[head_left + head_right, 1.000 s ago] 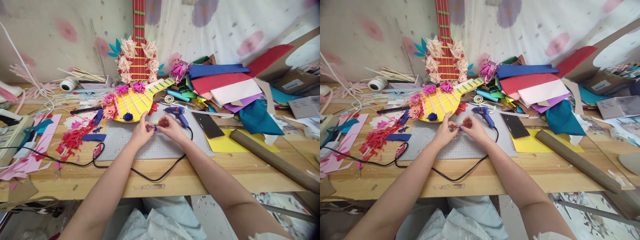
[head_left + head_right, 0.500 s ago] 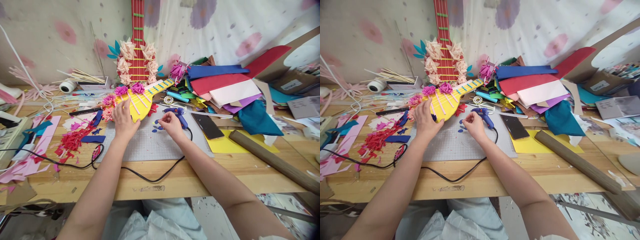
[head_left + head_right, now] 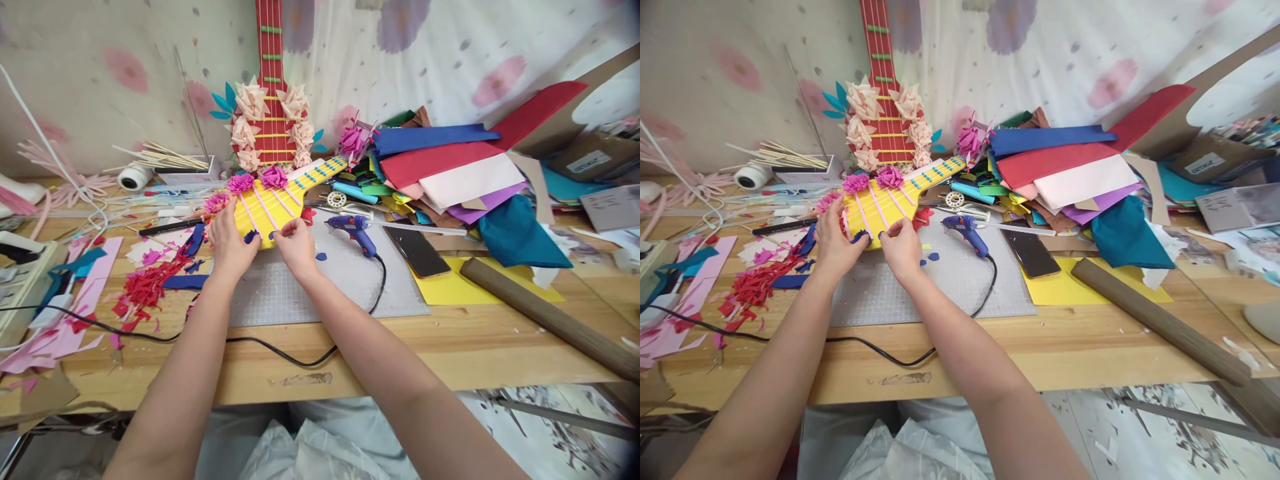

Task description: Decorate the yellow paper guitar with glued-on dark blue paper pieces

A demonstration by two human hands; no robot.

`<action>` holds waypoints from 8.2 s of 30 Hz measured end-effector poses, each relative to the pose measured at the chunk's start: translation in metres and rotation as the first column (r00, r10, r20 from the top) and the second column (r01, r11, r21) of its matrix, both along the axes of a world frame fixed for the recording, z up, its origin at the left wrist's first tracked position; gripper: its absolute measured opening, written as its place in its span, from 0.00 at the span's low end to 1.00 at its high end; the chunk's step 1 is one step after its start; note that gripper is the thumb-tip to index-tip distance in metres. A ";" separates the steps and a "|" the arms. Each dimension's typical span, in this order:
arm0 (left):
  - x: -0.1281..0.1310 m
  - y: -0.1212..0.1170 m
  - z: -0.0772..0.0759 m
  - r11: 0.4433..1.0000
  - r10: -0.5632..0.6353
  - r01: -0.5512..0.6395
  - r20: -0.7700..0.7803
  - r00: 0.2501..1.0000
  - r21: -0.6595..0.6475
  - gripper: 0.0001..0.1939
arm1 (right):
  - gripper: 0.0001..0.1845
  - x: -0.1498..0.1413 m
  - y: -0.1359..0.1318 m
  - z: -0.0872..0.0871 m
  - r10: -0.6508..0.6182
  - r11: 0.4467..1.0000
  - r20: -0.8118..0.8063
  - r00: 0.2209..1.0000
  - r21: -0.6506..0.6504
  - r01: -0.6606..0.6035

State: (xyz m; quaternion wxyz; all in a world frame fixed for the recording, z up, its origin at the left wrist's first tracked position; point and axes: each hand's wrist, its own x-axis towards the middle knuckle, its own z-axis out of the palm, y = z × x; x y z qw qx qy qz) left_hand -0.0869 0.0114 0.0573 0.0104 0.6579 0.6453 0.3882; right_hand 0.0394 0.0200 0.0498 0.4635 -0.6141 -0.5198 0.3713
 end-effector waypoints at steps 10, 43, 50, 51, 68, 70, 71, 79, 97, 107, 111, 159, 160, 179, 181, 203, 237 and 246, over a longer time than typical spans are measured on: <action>-0.005 0.001 -0.006 1.000 -0.004 0.004 0.047 0.999 -0.005 0.39 | 0.09 -0.015 -0.004 -0.008 -0.048 0.999 -0.001 0.999 -0.018 0.048; -0.007 0.004 -0.003 0.999 0.032 -0.031 0.018 0.999 -0.029 0.37 | 0.10 -0.009 0.001 -0.004 0.243 0.950 0.387 0.890 0.089 -0.298; -0.006 0.003 -0.002 0.999 0.025 -0.024 0.027 0.999 -0.037 0.37 | 0.11 -0.012 0.002 -0.007 0.227 0.950 0.364 0.903 0.120 -0.287; -0.006 0.004 -0.001 0.999 0.024 -0.023 0.034 0.999 -0.032 0.37 | 0.12 -0.013 0.002 -0.008 0.224 0.952 0.347 0.911 0.124 -0.281; 0.029 -0.011 0.000 0.932 -0.094 0.075 0.036 0.995 0.355 0.20 | 0.06 0.086 -0.002 -0.004 0.210 0.960 0.352 0.912 0.102 -0.261; 0.043 -0.014 -0.006 0.916 -0.311 0.324 -0.091 0.946 0.238 0.19 | 0.05 0.102 -0.005 -0.007 0.253 0.946 0.413 0.875 0.082 -0.313; 0.049 -0.014 -0.010 0.889 -0.422 0.440 -0.144 0.895 0.130 0.19 | 0.04 0.109 -0.007 -0.009 0.275 0.939 0.439 0.855 0.068 -0.337; 0.056 -0.017 -0.039 0.837 -0.514 0.460 -0.141 0.846 -0.296 0.13 | 0.06 0.134 -0.012 -0.026 0.289 0.939 0.500 0.816 0.017 -0.344; 0.070 -0.021 -0.043 0.875 -0.229 0.444 0.643 0.731 -0.193 0.12 | 0.07 0.110 -0.022 -0.032 0.324 0.927 0.308 0.895 0.084 -0.365; 0.084 -0.025 -0.032 0.887 0.076 0.419 0.957 0.278 -0.192 0.21 | 0.18 0.097 -0.019 -0.035 0.345 0.938 -0.102 0.933 0.009 -0.346; 0.083 -0.025 -0.031 0.871 0.077 0.444 0.950 0.301 -0.212 0.18 | 0.18 0.100 -0.018 -0.036 0.334 0.942 -0.117 0.935 0.020 -0.334; 0.078 -0.017 -0.035 0.911 0.155 0.307 0.918 0.365 -0.276 0.04 | 0.23 0.166 0.014 -0.034 -0.044 0.999 0.399 0.916 0.005 0.046; 0.078 -0.017 -0.035 0.912 0.159 0.303 0.918 0.363 -0.278 0.04 | 0.24 0.166 0.011 -0.031 -0.031 0.999 0.310 0.950 -0.009 0.036; 0.077 -0.016 -0.041 0.928 0.163 0.266 0.927 0.337 -0.260 0.03 | 0.23 0.152 -0.021 -0.016 0.360 0.932 0.191 0.913 -0.110 -0.345; 0.077 -0.016 -0.041 0.929 0.158 0.270 0.930 0.332 -0.254 0.03 | 0.23 0.152 -0.021 -0.016 0.357 0.933 0.193 0.914 -0.126 -0.338; 0.077 -0.017 -0.041 0.924 0.142 0.280 0.914 0.381 -0.260 0.04 | 0.21 0.151 -0.021 -0.016 0.376 0.926 0.228 0.898 -0.132 -0.354; 0.036 -0.023 0.001 0.964 -0.258 0.065 0.852 0.456 0.257 0.06 | 0.26 0.175 -0.007 -0.026 -0.225 0.974 0.707 0.671 0.170 0.147; 0.011 -0.021 0.020 0.997 -0.057 0.059 0.964 0.258 0.043 0.11 | 0.20 0.164 -0.026 0.003 0.179 0.980 0.738 0.651 -0.192 -0.052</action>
